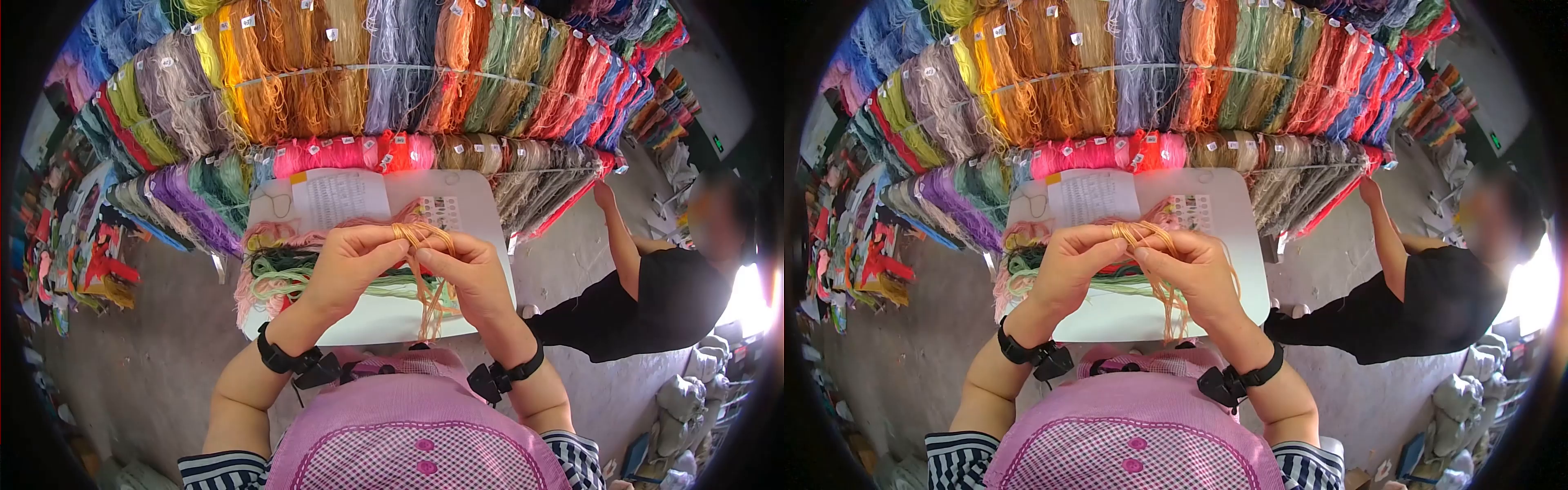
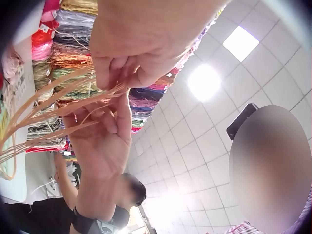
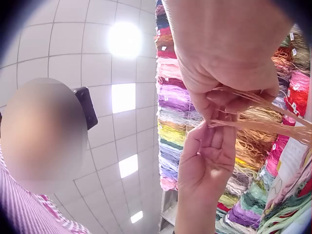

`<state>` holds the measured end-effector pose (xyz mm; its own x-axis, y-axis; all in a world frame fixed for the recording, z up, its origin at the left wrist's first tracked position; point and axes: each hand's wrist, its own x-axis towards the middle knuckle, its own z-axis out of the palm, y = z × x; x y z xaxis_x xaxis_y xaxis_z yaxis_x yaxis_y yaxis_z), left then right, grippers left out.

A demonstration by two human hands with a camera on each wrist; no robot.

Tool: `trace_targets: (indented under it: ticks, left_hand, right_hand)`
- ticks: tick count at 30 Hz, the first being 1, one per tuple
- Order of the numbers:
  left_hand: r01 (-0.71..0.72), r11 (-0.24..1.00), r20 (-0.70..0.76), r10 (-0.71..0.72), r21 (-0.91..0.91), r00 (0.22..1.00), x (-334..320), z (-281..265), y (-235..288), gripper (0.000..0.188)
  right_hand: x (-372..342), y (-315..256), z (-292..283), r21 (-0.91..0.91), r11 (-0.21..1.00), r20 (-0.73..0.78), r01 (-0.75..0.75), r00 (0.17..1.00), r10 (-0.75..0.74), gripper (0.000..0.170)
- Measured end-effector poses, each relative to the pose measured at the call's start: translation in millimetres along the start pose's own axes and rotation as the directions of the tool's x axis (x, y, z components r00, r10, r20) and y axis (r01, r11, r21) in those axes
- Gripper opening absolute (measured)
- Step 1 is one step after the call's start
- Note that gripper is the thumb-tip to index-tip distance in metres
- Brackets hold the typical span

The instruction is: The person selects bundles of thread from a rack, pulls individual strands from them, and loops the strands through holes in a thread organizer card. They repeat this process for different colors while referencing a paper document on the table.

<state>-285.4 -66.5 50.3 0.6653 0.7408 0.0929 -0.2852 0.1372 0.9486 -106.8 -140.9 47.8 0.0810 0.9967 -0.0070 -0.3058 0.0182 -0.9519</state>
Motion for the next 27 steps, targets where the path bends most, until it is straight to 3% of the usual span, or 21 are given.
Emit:
trace_targets:
  ticks: [3,5,8,13,15,17,21,23,24,27]
  left_hand:
    - [0.037,0.998,-0.025,-0.039,-0.054,0.999,0.5,-3.7,-2.1,0.027]
    - [0.099,0.972,-0.022,-0.106,-0.212,0.994,1.9,-4.0,-1.1,0.029]
    - [0.173,0.941,-0.016,-0.185,-0.291,0.983,4.3,-3.0,7.1,0.039]
    - [0.154,0.913,-0.019,-0.174,-0.379,0.985,8.4,2.8,3.6,0.042]
    - [0.179,0.901,0.014,-0.189,-0.394,0.982,11.8,3.4,0.7,0.041]
    - [0.128,0.943,0.011,-0.131,-0.306,0.991,14.9,6.3,-2.2,0.035]
    - [0.124,0.948,0.036,-0.118,-0.294,0.992,25.7,10.1,-4.2,0.035]
    - [0.230,0.972,-0.012,-0.229,0.052,0.973,38.2,8.7,2.9,0.040]
    - [0.248,0.958,-0.001,-0.250,0.143,0.968,51.6,2.7,1.5,0.038]
    - [-0.077,0.898,-0.069,0.118,0.433,0.991,113.4,-24.1,-13.5,0.024]
  right_hand:
    - [-0.1,-2.9,3.1,-0.007,1.000,-0.002,-0.001,1.000,0.001,0.018]
    - [1.3,-2.8,3.1,-0.019,1.000,-0.008,0.004,1.000,-0.004,0.019]
    - [8.4,4.5,-4.5,0.124,0.992,-0.029,-0.035,0.999,0.039,0.021]
    - [6.4,-3.1,0.9,0.005,0.995,0.076,-0.103,0.992,0.102,0.023]
    - [6.1,-2.9,1.6,-0.034,0.998,0.064,-0.054,0.996,0.056,0.022]
    - [5.9,-6.3,0.1,-0.001,0.998,0.037,-0.057,0.998,0.057,0.021]
    - [4.6,-6.5,-13.2,-0.047,0.998,0.035,-0.039,0.999,0.041,0.021]
    - [5.8,-10.2,-22.6,0.280,0.953,0.061,-0.118,0.993,0.106,0.020]
    - [0.8,-19.8,-25.9,0.383,0.905,0.035,-0.184,0.982,0.185,0.017]
    - [-6.3,-9.1,-69.9,0.467,0.876,0.133,-0.122,0.989,0.067,0.017]
